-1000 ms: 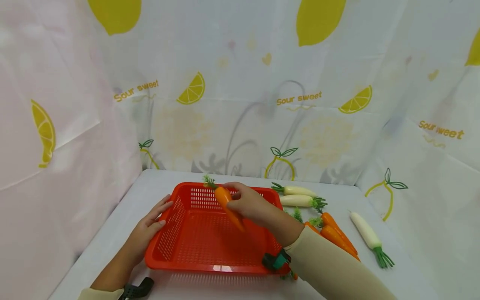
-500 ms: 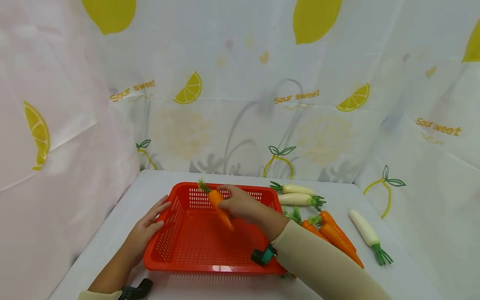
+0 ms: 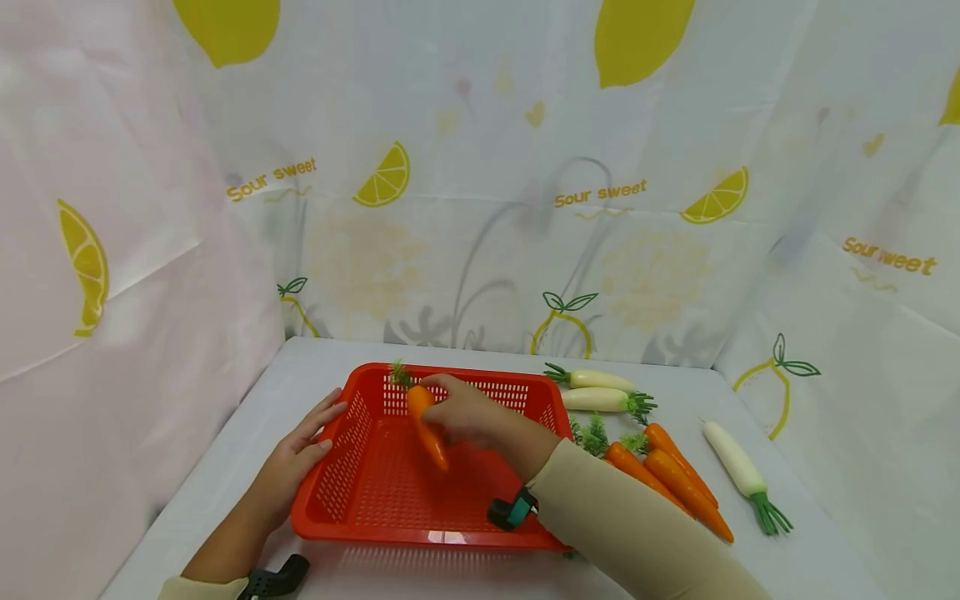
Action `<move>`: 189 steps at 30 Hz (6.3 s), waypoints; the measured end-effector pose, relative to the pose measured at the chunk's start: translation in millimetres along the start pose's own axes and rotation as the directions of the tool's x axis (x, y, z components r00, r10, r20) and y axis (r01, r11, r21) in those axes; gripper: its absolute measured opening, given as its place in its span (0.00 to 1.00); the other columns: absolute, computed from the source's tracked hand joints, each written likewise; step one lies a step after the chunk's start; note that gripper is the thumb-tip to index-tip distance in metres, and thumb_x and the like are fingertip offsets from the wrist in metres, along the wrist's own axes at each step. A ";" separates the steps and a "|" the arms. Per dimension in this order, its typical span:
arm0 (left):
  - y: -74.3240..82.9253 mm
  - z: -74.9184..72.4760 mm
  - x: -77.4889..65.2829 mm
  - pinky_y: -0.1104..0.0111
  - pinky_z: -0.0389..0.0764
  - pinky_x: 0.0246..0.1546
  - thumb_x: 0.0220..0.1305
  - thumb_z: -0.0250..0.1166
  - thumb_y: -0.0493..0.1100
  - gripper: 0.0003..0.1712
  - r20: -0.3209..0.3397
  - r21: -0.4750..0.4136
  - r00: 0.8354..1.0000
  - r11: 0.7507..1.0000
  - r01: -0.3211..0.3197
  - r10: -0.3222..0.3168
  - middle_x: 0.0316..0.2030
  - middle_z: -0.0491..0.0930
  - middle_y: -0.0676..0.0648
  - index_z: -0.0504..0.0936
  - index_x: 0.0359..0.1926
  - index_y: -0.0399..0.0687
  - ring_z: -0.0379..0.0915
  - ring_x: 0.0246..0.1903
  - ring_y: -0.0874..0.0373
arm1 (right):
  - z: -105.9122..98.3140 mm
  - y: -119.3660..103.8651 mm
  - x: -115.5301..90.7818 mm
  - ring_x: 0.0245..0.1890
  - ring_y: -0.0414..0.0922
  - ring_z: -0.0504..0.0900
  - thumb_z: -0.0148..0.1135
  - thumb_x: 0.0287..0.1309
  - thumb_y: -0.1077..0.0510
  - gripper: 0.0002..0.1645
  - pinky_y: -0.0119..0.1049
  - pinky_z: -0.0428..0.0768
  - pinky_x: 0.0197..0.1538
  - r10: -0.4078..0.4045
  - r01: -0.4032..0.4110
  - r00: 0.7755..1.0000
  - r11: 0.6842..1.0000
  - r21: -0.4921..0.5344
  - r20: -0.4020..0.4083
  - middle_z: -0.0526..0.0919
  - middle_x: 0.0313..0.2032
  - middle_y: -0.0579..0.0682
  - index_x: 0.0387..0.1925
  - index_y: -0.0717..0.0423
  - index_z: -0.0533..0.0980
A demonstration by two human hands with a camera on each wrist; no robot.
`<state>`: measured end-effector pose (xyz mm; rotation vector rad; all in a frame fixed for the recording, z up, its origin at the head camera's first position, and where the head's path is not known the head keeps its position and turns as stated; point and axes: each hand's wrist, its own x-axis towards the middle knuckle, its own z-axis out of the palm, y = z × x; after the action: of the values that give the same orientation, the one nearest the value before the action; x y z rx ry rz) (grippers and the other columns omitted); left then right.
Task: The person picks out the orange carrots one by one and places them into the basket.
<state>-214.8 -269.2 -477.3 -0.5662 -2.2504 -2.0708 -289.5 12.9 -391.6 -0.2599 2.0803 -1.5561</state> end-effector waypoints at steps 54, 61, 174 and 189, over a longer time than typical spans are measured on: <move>2.9 1.0 -0.2 0.69 0.83 0.54 0.83 0.48 0.39 0.31 0.010 -0.005 1.000 1.000 0.005 -0.005 0.85 0.41 0.50 0.58 0.81 0.40 0.61 0.69 0.82 | 36.7 11.2 19.3 0.40 0.56 0.84 0.71 0.61 0.63 0.34 0.54 0.89 0.43 0.185 -0.162 0.974 0.973 -0.164 0.132 0.79 0.46 0.57 0.68 0.48 0.73; 3.8 1.3 0.2 0.69 0.83 0.54 0.83 0.49 0.41 0.31 0.004 0.012 1.000 1.000 0.010 -0.010 0.85 0.39 0.45 0.59 0.81 0.42 0.60 0.68 0.84 | 36.9 15.1 19.8 0.39 0.54 0.86 0.70 0.62 0.66 0.35 0.52 0.90 0.42 0.164 -0.155 0.975 0.985 -0.070 0.148 0.78 0.46 0.59 0.67 0.53 0.67; 1.0 0.2 0.9 0.71 0.83 0.53 0.82 0.48 0.39 0.31 -0.013 0.000 1.000 1.000 0.009 -0.009 0.85 0.43 0.49 0.59 0.80 0.39 0.63 0.67 0.83 | -178.7 127.3 -177.1 0.64 0.57 0.76 0.60 0.76 0.49 0.29 0.36 0.83 0.56 -0.131 -0.017 0.829 0.966 -0.258 -0.544 0.76 0.65 0.61 0.71 0.55 0.69; -1.3 -1.3 1.1 0.69 0.84 0.53 0.83 0.47 0.38 0.31 0.009 -0.021 1.000 1.000 -0.004 0.005 0.85 0.44 0.55 0.57 0.81 0.38 0.66 0.68 0.78 | -204.9 146.8 -188.5 0.67 0.67 0.71 0.57 0.75 0.51 0.32 0.65 0.73 0.66 -0.083 -0.213 0.761 0.905 -0.369 -0.643 0.73 0.68 0.68 0.72 0.62 0.65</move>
<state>-216.5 -270.2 -478.1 -0.5819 -2.2327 -2.0959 -213.0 315.5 -432.4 0.2572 2.9361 -1.2240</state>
